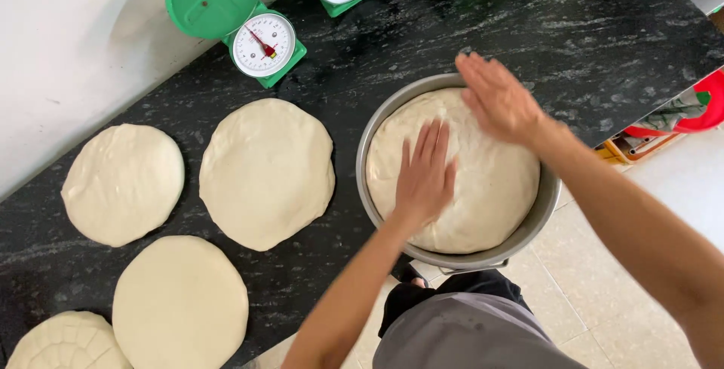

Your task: The recorder is preparing dough by flattening it, brushing it with oil, and using a machine to cut it into segments.

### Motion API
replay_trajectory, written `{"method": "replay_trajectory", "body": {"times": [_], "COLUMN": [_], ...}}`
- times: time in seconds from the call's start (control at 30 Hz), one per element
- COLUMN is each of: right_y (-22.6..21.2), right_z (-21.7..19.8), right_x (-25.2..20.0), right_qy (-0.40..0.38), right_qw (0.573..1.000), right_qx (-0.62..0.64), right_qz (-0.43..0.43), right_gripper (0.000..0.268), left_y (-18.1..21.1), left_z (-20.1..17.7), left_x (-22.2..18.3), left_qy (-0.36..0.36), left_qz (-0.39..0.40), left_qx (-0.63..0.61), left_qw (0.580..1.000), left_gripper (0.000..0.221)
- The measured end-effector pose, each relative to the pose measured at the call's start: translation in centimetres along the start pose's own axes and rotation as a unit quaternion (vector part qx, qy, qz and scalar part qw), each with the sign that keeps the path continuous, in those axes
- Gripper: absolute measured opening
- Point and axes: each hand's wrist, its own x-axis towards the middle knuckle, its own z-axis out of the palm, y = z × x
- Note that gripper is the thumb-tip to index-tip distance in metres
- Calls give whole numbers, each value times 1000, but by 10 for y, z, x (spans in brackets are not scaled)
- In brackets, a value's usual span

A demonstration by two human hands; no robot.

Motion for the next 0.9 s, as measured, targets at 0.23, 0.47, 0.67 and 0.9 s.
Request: {"method": "replay_trajectory", "body": {"times": [0.23, 0.47, 0.67, 0.9], "right_y": [-57, -51, -57, -24], "right_z": [10, 25, 20, 41], "right_x": [-32, -40, -55, -49], "right_qy": [-40, -140, -113, -161], "right_qw": [984, 977, 981, 968], "right_qx": [88, 5, 9, 26], "right_qz": [150, 161, 155, 190], "right_gripper": [59, 75, 76, 79], "left_y": [-90, -108, -95, -81], "left_z": [55, 35, 59, 18], "left_x": [99, 91, 87, 73], "left_qy": [-100, -120, -148, -148], "left_qz": [142, 177, 141, 157], "left_qx": [89, 151, 139, 192], "left_qw": [981, 965, 969, 957], "left_gripper": [64, 75, 71, 70]}}
